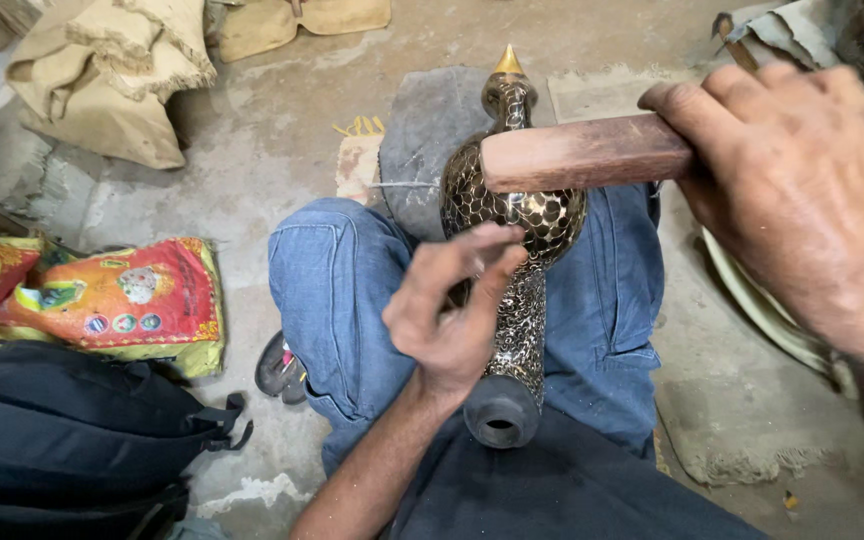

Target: The person sits on the floor and uses a wooden mallet to repeatedly strike a metal chisel placed against a decorative metal vessel. The vessel is held steady on the person's lap while the chisel is repositioned to create a textured pattern on the surface.

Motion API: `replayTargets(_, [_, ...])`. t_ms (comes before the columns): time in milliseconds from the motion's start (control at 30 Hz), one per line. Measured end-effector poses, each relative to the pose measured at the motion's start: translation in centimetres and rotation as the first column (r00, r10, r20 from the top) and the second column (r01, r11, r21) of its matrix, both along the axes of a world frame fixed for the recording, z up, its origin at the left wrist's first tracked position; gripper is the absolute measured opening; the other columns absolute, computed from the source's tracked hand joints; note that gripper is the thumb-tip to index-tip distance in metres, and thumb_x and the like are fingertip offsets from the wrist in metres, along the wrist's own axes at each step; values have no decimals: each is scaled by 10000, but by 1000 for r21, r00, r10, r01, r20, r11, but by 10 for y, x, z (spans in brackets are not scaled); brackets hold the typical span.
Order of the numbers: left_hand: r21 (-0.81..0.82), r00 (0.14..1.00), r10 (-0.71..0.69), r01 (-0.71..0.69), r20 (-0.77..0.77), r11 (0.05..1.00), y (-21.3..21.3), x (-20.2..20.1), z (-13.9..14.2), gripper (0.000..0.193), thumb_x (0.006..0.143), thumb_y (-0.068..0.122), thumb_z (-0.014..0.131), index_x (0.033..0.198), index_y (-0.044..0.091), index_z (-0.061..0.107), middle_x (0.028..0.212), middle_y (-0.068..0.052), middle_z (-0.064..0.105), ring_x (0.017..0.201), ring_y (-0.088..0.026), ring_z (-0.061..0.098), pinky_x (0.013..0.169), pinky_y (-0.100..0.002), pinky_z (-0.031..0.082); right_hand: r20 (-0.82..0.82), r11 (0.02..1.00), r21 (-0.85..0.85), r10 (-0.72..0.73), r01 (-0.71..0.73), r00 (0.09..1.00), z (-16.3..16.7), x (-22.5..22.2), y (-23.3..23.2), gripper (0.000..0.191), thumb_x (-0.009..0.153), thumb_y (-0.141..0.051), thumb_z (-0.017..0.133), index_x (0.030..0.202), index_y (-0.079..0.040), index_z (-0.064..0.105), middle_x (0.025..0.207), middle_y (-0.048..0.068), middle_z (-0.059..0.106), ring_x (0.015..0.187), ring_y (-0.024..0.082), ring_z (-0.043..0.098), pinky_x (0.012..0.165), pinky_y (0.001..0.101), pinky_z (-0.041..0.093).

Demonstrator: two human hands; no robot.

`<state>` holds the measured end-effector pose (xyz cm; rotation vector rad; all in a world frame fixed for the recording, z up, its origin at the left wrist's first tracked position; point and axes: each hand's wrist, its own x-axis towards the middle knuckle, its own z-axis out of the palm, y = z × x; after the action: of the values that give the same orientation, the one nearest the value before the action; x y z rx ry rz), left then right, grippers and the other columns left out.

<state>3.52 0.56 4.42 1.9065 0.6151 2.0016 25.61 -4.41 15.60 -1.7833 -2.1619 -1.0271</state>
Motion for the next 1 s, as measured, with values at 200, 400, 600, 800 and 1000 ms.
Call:
replayTargets(200, [19, 999, -23, 22, 41, 1000, 8, -7, -3, 331, 868, -43, 894, 1096, 7, 660, 975, -81, 749, 842, -147, 714, 707, -230, 585, 118, 985, 77, 142, -152, 983, 49, -26, -13, 322, 781, -198, 793, 1085, -128, 712, 906, 35, 630, 913, 238, 631, 788, 395, 449])
replayTargets(400, [17, 998, 41, -40, -44, 999, 17, -13, -31, 280, 816, -101, 856, 1048, -13, 724, 978, -113, 755, 873, -215, 770, 740, -282, 599, -45, 955, -24, 295, -296, 955, 52, -19, -14, 223, 882, -66, 788, 1073, -29, 681, 875, 110, 612, 822, 246, 647, 695, 377, 492])
replayTargets(600, [85, 996, 58, -52, -65, 995, 29, -9, -42, 158, 865, -5, 797, 1014, 24, 751, 967, -111, 771, 888, -241, 793, 794, -331, 637, -570, 888, -181, 254, -422, 781, 37, -7, -6, 217, 950, 45, 652, 1162, 17, 616, 882, 141, 610, 760, 208, 653, 641, 341, 512])
replayTargets(800, [34, 999, -29, 30, -32, 999, 18, -12, -12, 223, 905, 34, 838, 1092, -10, 724, 1044, -166, 757, 964, -258, 785, 831, -307, 618, -488, 911, -122, 290, -394, 823, 18, 8, -1, 222, 942, 8, 664, 1156, -7, 608, 914, 125, 624, 823, 202, 654, 691, 339, 526])
replayTargets(1000, [196, 998, 60, -55, -20, 979, 29, -3, -1, 228, 844, -65, 774, 1041, 47, 749, 984, -108, 766, 921, -236, 784, 865, -325, 609, -409, 931, -59, 306, -360, 860, 29, -7, 5, 229, 933, -29, 676, 1150, -30, 599, 946, 110, 638, 886, 196, 654, 741, 337, 540])
